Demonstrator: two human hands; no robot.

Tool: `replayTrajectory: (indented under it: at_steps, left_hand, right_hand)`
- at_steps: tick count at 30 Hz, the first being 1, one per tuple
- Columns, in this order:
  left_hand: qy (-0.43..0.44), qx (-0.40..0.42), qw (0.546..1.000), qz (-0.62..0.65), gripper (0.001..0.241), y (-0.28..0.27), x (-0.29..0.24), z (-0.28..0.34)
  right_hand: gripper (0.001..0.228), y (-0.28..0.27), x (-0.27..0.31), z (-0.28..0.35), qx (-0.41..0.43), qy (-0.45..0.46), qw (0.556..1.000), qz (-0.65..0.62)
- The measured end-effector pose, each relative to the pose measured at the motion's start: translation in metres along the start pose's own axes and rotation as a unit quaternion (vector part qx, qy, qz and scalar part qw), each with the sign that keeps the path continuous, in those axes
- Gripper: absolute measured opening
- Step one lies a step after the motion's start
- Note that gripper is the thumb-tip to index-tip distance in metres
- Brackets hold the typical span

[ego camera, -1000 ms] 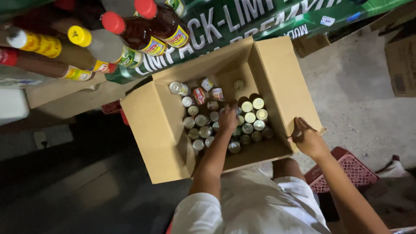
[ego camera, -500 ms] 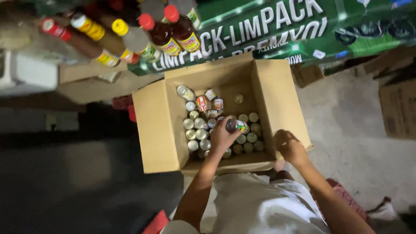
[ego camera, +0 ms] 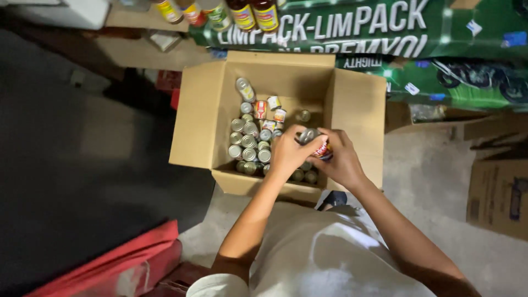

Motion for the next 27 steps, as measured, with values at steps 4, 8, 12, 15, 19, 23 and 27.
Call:
replayTrajectory:
  at_steps: [4,8,12,15,19,23,27]
  left_hand:
    - [-0.057,0.055,0.991,0.104,0.052,0.011,0.028,0.005]
    - [-0.031,0.155,0.940,0.303,0.068,0.034,0.074,0.022]
    - [0.052,0.168,0.945,0.276,0.084,0.031,0.043,0.038]
    - [0.008,0.150,0.956,0.250,0.080,0.037,0.050,0.036]
    - [-0.018,0.190,0.925,0.328,0.072,0.026,0.062,0.025]
    - [0.011,0.215,0.928,0.305,0.078,-0.002,0.040,0.003]
    - [0.001,0.200,0.933,0.300,0.083,0.000,0.081,-0.010]
  right_hand:
    - [0.074,-0.001,-0.016,-0.005,-0.022,0.002,0.998,-0.061]
    - [0.072,-0.004,-0.024,-0.015,-0.029,0.044,0.988,-0.148]
    - [0.073,-0.004,-0.007,-0.026,-0.062,0.044,0.983,-0.170]
    - [0.076,-0.003,0.002,-0.033,-0.064,0.061,0.983,-0.163]
    - [0.076,-0.004,0.010,-0.048,0.025,0.062,0.979,-0.192]
    - [0.077,0.006,0.008,-0.070,0.098,0.056,0.976,-0.187]
    - [0.074,0.019,-0.011,-0.115,0.066,0.074,0.985,-0.142]
Point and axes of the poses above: each hand's wrist, its own z-axis away from the middle knuckle, its own y-axis out of the palm, x = y × z, the point moved 4 cm from there along -z, towards the middle knuckle, and after that the axes turned 8 degrees about -x, right-handed, at the moved point
